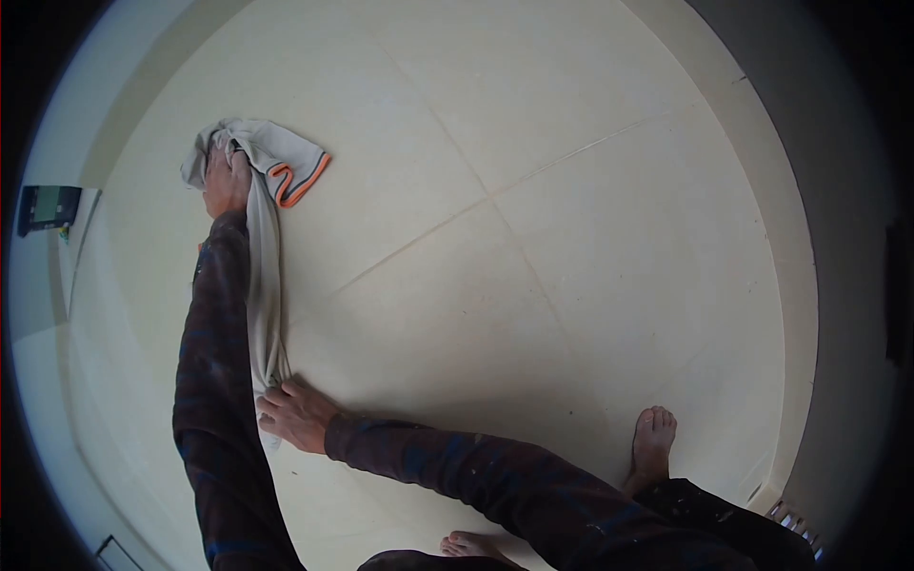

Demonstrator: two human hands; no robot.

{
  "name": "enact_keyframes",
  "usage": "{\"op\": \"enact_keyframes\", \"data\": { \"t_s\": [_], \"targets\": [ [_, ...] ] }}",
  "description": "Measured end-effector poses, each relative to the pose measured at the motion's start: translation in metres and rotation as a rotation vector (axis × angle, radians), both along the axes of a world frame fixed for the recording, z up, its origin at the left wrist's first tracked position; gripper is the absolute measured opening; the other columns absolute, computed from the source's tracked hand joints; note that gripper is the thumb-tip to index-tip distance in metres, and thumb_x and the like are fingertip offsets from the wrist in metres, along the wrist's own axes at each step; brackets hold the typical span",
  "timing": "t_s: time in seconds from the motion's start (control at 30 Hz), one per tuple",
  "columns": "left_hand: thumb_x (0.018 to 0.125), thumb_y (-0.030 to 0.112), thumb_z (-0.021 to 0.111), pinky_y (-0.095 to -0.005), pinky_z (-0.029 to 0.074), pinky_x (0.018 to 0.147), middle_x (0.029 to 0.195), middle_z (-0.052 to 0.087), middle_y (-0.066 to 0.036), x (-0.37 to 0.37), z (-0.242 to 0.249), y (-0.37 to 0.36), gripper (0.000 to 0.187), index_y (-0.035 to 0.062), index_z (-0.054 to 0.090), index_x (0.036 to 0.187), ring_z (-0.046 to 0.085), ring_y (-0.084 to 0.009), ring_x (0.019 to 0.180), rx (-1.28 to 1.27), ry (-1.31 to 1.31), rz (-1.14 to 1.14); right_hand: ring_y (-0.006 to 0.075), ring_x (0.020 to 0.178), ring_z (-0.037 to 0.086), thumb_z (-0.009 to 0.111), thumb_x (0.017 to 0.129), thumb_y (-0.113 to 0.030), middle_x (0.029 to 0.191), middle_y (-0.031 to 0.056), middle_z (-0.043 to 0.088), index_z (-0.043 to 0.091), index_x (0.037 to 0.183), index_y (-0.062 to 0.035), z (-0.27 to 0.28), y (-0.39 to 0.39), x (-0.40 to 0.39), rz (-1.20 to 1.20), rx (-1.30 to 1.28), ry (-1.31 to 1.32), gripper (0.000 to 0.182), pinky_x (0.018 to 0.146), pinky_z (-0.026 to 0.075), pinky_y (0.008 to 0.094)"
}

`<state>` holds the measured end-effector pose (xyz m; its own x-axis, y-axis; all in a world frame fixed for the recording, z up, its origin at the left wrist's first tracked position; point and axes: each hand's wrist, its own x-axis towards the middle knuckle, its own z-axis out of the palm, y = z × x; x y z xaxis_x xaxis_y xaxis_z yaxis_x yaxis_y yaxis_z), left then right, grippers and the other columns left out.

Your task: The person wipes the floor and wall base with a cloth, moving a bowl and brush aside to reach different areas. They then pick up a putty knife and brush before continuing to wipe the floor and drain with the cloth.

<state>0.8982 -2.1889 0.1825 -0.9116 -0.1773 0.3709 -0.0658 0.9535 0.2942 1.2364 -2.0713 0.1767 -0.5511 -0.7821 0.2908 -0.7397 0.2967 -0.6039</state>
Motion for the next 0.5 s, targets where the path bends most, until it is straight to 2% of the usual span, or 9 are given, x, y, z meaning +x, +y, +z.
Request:
{"op": "enact_keyframes", "data": {
  "t_s": [0.07,0.1,0.13,0.23,0.27,0.3,0.33,0.4,0.5],
  "targets": [
    [0.091,0.036,0.045,-0.0477,0.035,0.112,0.152,0.044,-0.015,0.055,0.042,0.081,0.055,0.0114,0.055,0.139,0.040,-0.0319,0.141,-0.016,0.058,-0.096,0.0171,0.105,0.050,0.066,0.080,-0.035,0.102,-0.0004,0.056,0.064,0.096,-0.0156,0.043,0.109,0.052,-0.248,-0.047,0.178,0.025,0.085,0.039,0.0365],
    [0.092,0.036,0.046,-0.0497,0.037,0.110,0.152,0.045,-0.014,0.090,0.064,0.131,0.053,0.0126,0.056,0.138,0.041,-0.0309,0.140,-0.032,0.057,-0.200,0.0194,0.102,0.052,0.069,0.078,-0.033,0.102,0.0022,0.057,0.062,0.092,-0.0135,0.073,0.162,0.085,-0.323,-0.092,0.104,0.025,0.084,0.039,0.0377],
    [0.092,0.035,0.049,-0.0512,0.039,0.107,0.151,0.046,-0.014,0.111,0.086,0.203,0.050,0.0125,0.058,0.135,0.043,-0.0292,0.139,0.076,-0.006,-0.250,0.0216,0.098,0.053,0.071,0.075,-0.031,0.099,0.0042,0.057,0.061,0.091,-0.0123,0.135,0.229,0.094,-0.409,0.110,-0.046,0.027,0.082,0.039,0.0393],
    [0.091,0.030,0.058,-0.0507,0.035,0.109,0.149,0.049,-0.010,0.155,0.092,0.298,0.040,0.0157,0.061,0.128,0.046,-0.0259,0.136,0.165,-0.080,-0.492,0.0301,0.089,0.055,0.071,0.071,-0.028,0.088,0.0090,0.059,0.059,0.087,-0.0084,0.125,0.286,0.114,-0.924,0.232,-0.020,0.028,0.076,0.039,0.0446],
    [0.092,0.029,0.057,-0.0510,0.035,0.109,0.149,0.049,-0.009,0.178,0.092,0.319,0.038,0.0150,0.061,0.128,0.045,-0.0248,0.137,0.263,-0.076,-0.540,0.0318,0.092,0.056,0.070,0.072,-0.026,0.089,0.0107,0.060,0.059,0.085,-0.0073,0.121,0.297,0.129,-1.107,0.231,-0.006,0.025,0.079,0.040,0.0453],
    [0.093,0.029,0.057,-0.0506,0.033,0.111,0.147,0.051,-0.009,0.155,0.071,0.340,0.038,0.0126,0.061,0.127,0.047,-0.0268,0.135,0.266,-0.056,-0.608,0.0359,0.091,0.058,0.069,0.075,-0.024,0.090,0.0137,0.061,0.058,0.085,-0.0047,0.099,0.316,0.097,-1.253,0.223,-0.017,0.025,0.079,0.043,0.0476],
    [0.093,0.027,0.055,-0.0497,0.038,0.106,0.135,0.059,-0.016,0.181,0.101,0.337,0.035,0.0094,0.061,0.123,0.054,-0.0340,0.126,0.593,-0.207,-0.583,0.0321,0.086,0.060,0.066,0.078,-0.020,0.090,0.0158,0.062,0.057,0.090,-0.0012,0.102,0.325,0.109,-1.373,0.159,-0.192,0.024,0.079,0.047,0.0437],
    [0.094,0.023,0.053,-0.0506,0.046,0.094,0.113,0.067,-0.023,0.200,0.136,0.308,0.033,0.0076,0.059,0.122,0.062,-0.0418,0.108,0.980,-0.286,-0.451,0.0234,0.084,0.060,0.062,0.080,-0.015,0.091,0.0133,0.063,0.058,0.096,0.0005,0.141,0.313,0.102,-1.304,-0.131,-0.142,0.023,0.079,0.049,0.0368],
    [0.093,0.019,0.054,-0.0509,0.049,0.084,0.099,0.069,-0.023,0.255,0.180,0.178,0.032,0.0046,0.056,0.121,0.064,-0.0432,0.096,0.986,-0.137,-0.545,0.0165,0.088,0.057,0.057,0.080,-0.010,0.095,0.0091,0.064,0.059,0.102,-0.0002,0.205,0.226,0.128,-1.174,-0.247,-0.240,0.023,0.084,0.047,0.0305]
  ]
}}
